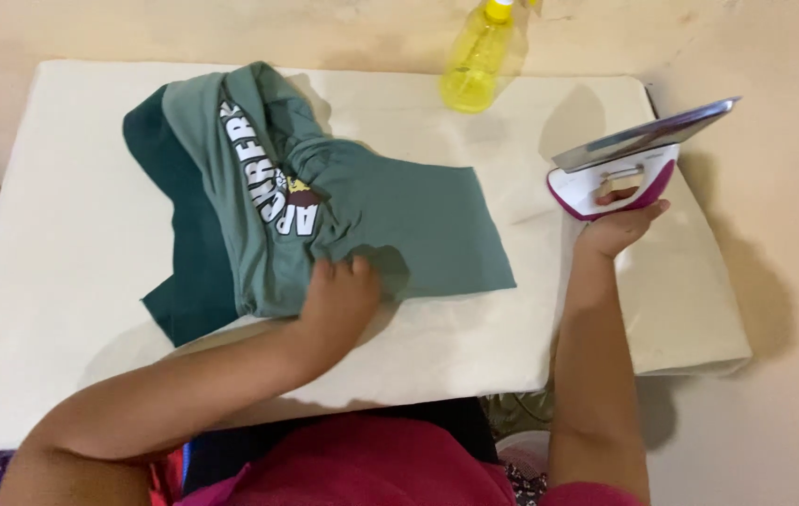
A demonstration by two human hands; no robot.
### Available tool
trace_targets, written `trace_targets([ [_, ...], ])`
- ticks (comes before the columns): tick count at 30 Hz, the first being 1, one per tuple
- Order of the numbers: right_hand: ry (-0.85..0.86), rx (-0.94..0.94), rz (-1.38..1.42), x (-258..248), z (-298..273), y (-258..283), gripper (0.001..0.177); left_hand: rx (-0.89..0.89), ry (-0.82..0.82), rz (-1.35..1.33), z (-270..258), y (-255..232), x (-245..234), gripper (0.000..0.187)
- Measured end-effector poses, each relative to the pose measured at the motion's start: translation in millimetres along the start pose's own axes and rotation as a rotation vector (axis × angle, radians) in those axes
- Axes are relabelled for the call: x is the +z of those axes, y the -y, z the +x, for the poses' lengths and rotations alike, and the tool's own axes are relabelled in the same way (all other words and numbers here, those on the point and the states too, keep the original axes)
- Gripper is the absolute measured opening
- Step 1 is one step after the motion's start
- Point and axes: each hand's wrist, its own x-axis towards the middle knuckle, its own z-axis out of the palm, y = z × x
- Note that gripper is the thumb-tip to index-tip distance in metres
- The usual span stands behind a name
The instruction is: Ironing a green t-shirt on an ironing board using an iron and a water sprayer.
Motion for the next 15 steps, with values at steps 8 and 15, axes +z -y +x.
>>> trace_targets([
  [8,-0.059,0.063,0.241,2,-13,14,0.055,0.078,0.566,-0.685,-56,113,-145,0.028],
  [15,-0.019,-0.024,0.287,-1,8,-4,0.075,-0.281,0.861,-0.798,-180,229,-131,0.032],
])
